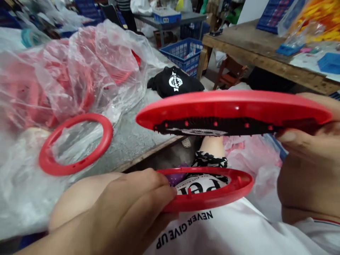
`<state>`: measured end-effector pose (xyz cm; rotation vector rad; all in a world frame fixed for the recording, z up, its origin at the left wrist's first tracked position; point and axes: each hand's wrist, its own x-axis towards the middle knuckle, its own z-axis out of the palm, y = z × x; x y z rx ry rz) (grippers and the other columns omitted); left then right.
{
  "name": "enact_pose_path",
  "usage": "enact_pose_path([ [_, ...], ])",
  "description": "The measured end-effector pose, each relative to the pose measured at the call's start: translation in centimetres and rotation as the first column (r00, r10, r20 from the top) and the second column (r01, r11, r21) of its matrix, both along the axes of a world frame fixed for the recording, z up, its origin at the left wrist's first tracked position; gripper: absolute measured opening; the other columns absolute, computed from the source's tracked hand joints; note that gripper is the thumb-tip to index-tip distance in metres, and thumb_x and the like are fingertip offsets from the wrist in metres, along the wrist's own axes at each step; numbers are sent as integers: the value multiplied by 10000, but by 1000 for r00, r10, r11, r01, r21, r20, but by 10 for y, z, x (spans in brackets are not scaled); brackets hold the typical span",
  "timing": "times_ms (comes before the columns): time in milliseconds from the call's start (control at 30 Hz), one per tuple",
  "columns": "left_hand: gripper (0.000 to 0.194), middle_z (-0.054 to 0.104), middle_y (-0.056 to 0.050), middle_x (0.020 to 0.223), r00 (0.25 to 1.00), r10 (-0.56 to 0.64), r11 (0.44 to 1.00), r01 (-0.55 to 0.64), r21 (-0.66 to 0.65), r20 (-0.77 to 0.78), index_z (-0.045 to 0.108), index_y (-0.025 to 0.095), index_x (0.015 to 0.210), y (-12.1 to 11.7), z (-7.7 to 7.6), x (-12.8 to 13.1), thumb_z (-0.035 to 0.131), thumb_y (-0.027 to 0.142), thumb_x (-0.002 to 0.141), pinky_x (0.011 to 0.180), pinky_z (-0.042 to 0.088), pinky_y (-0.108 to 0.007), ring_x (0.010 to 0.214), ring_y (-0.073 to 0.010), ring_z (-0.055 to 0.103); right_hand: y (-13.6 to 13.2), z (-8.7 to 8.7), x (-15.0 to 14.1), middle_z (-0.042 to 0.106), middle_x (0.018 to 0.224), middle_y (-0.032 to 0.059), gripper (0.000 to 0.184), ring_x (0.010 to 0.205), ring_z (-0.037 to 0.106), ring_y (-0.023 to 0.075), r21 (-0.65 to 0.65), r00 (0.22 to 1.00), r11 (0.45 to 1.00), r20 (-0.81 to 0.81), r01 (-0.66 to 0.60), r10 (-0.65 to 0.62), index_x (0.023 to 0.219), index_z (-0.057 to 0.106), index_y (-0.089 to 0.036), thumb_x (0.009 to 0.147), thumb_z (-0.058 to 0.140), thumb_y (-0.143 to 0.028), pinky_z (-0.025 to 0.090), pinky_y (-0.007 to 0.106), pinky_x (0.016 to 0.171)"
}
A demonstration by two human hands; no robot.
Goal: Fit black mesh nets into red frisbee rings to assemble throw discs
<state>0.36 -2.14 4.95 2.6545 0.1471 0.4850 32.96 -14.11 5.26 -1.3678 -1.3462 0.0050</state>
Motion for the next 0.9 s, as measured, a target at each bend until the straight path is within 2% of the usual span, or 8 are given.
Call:
enact_pose_path([
  [100, 59, 660, 3, 729, 994, 71, 997, -69, -22, 78, 576, 249, 990, -17, -3, 2, 590, 223, 939, 516, 432, -283, 596, -147, 574, -25, 0, 8, 625, 717, 38, 319, 655, 557, 207, -164, 993, 981, -60, -107, 98, 807, 728, -250, 734, 838, -540, 438, 352, 609],
  [167, 44, 643, 11, 683, 988, 99, 994, -91, -67, 123, 576, 253, 958, -30, -8, 6, 580, 296, 966, 489, 413, -282, 561, -140, 565, -35, -12, 17, 675, 751, 59, 282, 675, 617, 250, -256, 983, 949, -49, -185, 178, 852, 745, -279, 732, 829, -519, 479, 360, 575],
  [233, 152, 626, 22, 663, 973, 121, 989, -100, -113, 196, 570, 247, 928, -41, -19, 12, 561, 386, 989, 484, 391, -277, 540, -125, 550, -33, -36, 23, 713, 773, 63, 209, 650, 650, 258, -371, 975, 904, -21, -212, 220, 863, 759, -314, 740, 816, -474, 504, 342, 525],
  [333, 217, 631, 31, 695, 936, 164, 982, -127, -136, 312, 554, 235, 1024, -47, -42, 20, 640, 422, 953, 529, 400, -249, 560, -102, 554, -12, -80, 19, 715, 738, 57, 180, 623, 665, 274, -474, 939, 810, -160, -344, 305, 809, 762, -323, 749, 778, -492, 536, 351, 527],
  [433, 304, 634, 13, 708, 896, 196, 977, -145, -154, 397, 533, 221, 1071, -47, -59, 23, 680, 443, 924, 554, 413, -246, 571, -105, 551, 3, -117, 4, 685, 688, 33, 283, 607, 650, 264, -491, 878, 734, -350, -469, 327, 750, 731, -296, 720, 766, -574, 537, 347, 537],
  [533, 313, 635, -6, 719, 898, 216, 972, -162, -170, 382, 530, 216, 1051, -47, -68, 21, 675, 461, 922, 558, 413, -251, 585, -113, 546, 4, -138, -5, 678, 706, 26, 339, 630, 646, 235, -486, 848, 710, -421, -510, 321, 756, 715, -256, 722, 763, -589, 544, 312, 559],
  [767, 250, 630, -21, 728, 887, 226, 966, -152, -208, 402, 532, 219, 1043, -46, -76, 22, 668, 394, 926, 553, 431, -263, 612, -136, 553, -4, -139, 15, 678, 736, 36, 340, 651, 652, 231, -541, 827, 639, -470, -547, 309, 796, 727, -241, 752, 755, -577, 560, 298, 558],
  [900, 244, 642, -19, 746, 896, 187, 974, -117, -192, 404, 533, 214, 1063, -44, -74, 25, 657, 380, 934, 558, 437, -259, 622, -133, 569, -4, -130, 32, 690, 737, 47, 328, 640, 661, 256, -527, 854, 686, -428, -501, 295, 788, 732, -251, 742, 761, -575, 572, 323, 523],
])
